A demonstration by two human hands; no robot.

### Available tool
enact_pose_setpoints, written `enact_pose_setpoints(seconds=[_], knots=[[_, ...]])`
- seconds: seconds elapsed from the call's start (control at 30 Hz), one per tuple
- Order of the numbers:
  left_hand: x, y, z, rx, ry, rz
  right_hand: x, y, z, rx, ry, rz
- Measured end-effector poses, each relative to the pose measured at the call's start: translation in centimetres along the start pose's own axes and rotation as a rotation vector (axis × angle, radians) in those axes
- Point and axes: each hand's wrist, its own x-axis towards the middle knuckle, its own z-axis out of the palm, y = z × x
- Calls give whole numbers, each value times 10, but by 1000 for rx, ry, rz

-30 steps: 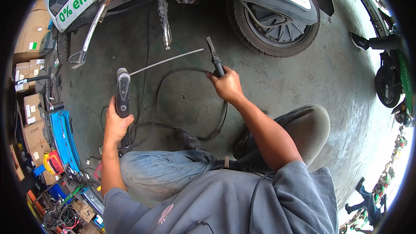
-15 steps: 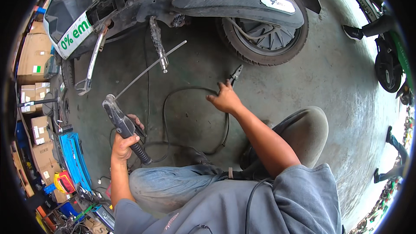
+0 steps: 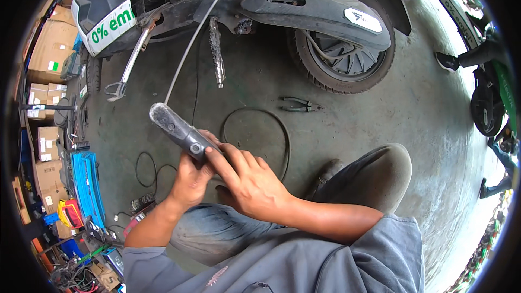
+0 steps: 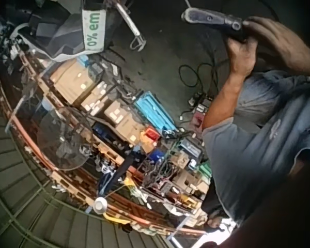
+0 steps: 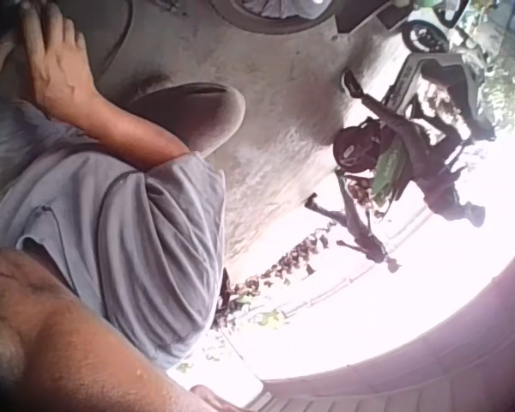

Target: The person welds a metal component onto an electric scooter using a welding rod and electrode holder while holding a handheld welding mask, occasionally using pliers to adjust wires on the floor.

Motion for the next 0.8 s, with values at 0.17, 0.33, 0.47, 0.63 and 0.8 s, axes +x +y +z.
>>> enact_pose_setpoints(seconds=[0.17, 0.33, 0.47, 0.63, 0.8], knots=[[14, 21, 46, -288, -106, 137, -8, 9, -40, -257, 256, -140], [62, 56, 64, -169, -142, 433, 32, 31, -127, -391, 426, -343], [99, 74, 109, -395, 49, 384, 46, 24, -185, -71, 131, -190], [108, 50, 147, -214, -62, 344, 11, 83, -174, 245, 243, -43], [102, -73, 146, 496, -95, 215, -89, 173, -168, 631, 393, 319]])
